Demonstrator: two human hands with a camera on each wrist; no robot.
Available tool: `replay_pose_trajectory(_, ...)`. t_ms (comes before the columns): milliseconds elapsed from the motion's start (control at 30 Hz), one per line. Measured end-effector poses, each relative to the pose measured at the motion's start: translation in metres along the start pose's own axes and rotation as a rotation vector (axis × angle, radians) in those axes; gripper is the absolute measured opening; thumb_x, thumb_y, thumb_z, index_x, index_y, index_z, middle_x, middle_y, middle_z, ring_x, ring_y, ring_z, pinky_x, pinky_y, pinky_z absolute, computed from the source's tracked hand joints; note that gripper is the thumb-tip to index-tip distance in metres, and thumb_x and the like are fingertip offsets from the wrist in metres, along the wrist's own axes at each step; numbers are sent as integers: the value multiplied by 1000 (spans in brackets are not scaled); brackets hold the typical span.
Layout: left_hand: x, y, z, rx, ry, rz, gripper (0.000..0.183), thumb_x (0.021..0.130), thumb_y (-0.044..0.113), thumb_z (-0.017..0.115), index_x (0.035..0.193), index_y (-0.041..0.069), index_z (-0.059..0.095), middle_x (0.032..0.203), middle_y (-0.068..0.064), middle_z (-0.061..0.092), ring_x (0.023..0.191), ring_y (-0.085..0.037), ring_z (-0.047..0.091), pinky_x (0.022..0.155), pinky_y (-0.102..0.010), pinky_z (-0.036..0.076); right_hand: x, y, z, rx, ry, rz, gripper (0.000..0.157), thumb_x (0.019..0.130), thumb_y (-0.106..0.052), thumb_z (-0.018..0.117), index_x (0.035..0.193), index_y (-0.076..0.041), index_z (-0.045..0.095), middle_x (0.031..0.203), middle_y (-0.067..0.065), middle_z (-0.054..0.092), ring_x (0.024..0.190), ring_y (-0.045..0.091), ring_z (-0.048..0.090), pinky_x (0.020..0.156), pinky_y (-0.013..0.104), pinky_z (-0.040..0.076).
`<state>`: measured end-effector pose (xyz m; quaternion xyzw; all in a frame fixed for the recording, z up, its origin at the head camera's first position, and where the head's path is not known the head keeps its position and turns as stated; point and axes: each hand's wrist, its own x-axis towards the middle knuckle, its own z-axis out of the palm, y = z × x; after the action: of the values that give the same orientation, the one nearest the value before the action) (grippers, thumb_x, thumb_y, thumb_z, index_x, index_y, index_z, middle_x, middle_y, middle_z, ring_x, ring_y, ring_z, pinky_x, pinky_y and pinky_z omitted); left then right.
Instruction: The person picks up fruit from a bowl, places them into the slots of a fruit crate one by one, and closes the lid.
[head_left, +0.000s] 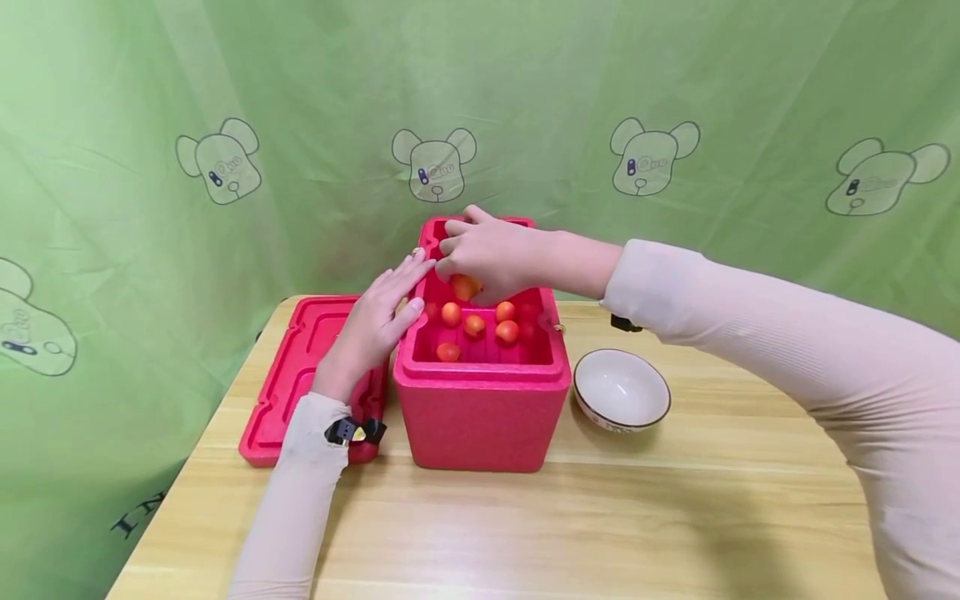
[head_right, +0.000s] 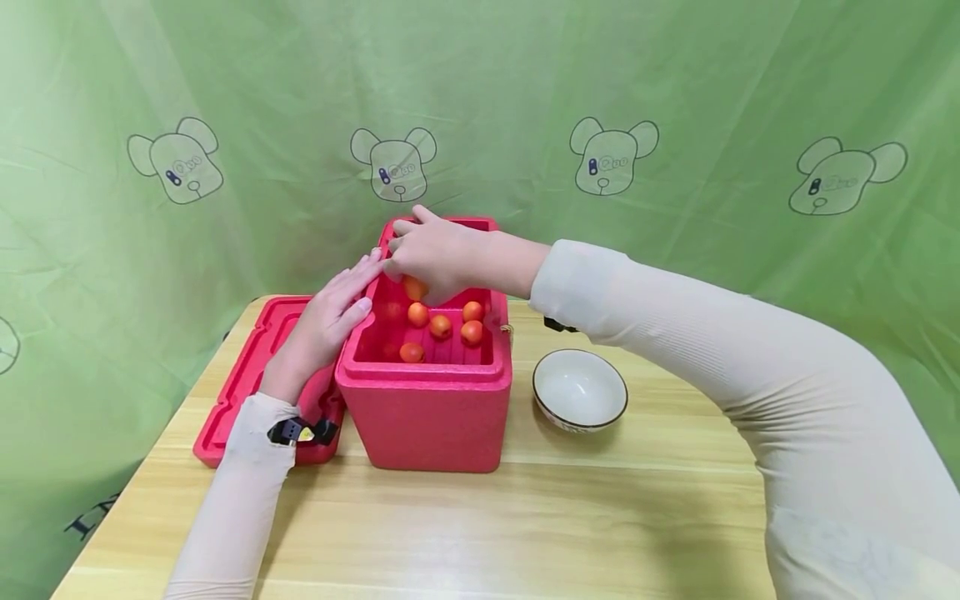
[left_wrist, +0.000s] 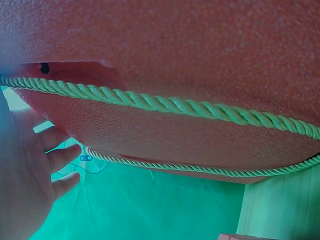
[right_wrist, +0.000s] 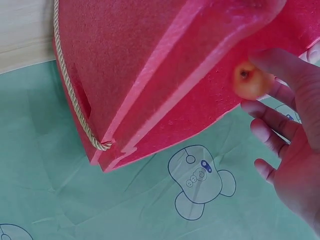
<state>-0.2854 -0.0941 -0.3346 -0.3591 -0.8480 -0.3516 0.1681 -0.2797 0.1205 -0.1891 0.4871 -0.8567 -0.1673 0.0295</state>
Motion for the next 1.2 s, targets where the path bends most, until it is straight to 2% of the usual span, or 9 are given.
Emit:
replay_pose_trajectory(200, 1, 1, 0, -7, 1, -3, 59, 101, 32, 47, 159, 20, 39, 168, -4, 30, 157, -21, 26, 128, -51, 19, -3, -1, 0, -12, 1, 9, 60, 76, -36, 88, 130, -16, 69, 127, 12, 69, 121, 30, 56, 102, 52, 38)
replay_pose_trajectory(433, 1, 2, -1, -7, -1, 0, 60, 101, 31, 48, 159, 21, 38, 169, -4, 28, 157, -21, 25, 128, -52, 19, -6, 0, 1, -44, 3, 22, 55, 77, -36, 86, 126, -16, 71, 123, 12, 69, 120, 31, 57, 102, 53, 38)
replay_pose_trajectory(733, 0, 4, 2, -6, -7, -7, 60, 103, 42, 43, 159, 23, 37, 169, -2, 28, 157, -19, 25, 129, -50, 18, -11, -1, 1, -49, 2, 27, 56, 77, -37, 86, 127, -16, 71, 121, 12, 69, 117, 30, 57, 101, 52, 39)
replay_pose_trajectory(967, 1, 8, 0, 0, -1, -10, 60, 101, 31, 48, 159, 21, 37, 169, -4, 28, 157, -21, 25, 128, -51, 18, -12, 0, -3, -46, 4, 42, 56, 77, -38, 85, 127, -17, 71, 122, 11, 69, 117, 29, 57, 100, 51, 38)
replay_pose_trajectory(1200, 0, 6, 1, 3, -8, -26, 60, 102, 36, 46, 160, 22, 36, 169, -3, 27, 158, -20, 24, 128, -53, 18, -17, 0, -9, -28, 11, 65, 56, 78, -38, 84, 128, -17, 70, 122, 10, 68, 116, 29, 56, 101, 51, 38)
